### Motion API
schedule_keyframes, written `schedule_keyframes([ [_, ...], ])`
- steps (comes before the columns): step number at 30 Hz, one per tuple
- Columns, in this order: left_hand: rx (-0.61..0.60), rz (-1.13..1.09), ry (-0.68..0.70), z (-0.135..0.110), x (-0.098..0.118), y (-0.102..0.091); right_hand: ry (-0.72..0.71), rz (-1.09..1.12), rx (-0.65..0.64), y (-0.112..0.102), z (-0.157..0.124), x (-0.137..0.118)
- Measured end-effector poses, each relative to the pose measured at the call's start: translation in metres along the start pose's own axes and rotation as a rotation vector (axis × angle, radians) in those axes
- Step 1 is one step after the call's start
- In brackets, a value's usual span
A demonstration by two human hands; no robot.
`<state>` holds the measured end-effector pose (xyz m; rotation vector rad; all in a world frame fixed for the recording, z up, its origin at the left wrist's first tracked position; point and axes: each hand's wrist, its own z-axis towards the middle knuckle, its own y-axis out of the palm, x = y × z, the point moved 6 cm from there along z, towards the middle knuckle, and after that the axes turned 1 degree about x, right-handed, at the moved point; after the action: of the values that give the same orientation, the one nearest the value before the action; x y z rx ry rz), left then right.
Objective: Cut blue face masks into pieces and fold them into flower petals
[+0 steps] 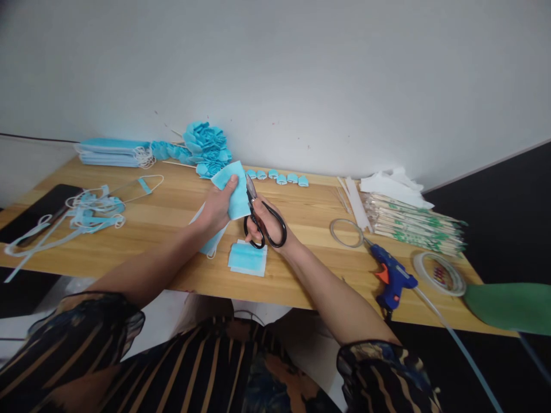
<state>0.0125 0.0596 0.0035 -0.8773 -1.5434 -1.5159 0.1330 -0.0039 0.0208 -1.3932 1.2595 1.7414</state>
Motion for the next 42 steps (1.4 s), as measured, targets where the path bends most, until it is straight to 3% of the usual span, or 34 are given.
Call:
schedule_keyframes([
  [22,0.077,0.013,-0.039,-0.001,-0.003,-0.003,-0.04,-0.073,0.053,0.0,-0.003,-0.003],
  [30,0.09,-0.04,0.033,0.002,0.009,-0.003,0.092,-0.059,-0.122,0.004,-0.002,0.002],
  [42,0.081,-0.029,0.056,0.004,0.007,-0.006,0.1,-0.046,-0.098,-0.002,-0.003,0.001],
])
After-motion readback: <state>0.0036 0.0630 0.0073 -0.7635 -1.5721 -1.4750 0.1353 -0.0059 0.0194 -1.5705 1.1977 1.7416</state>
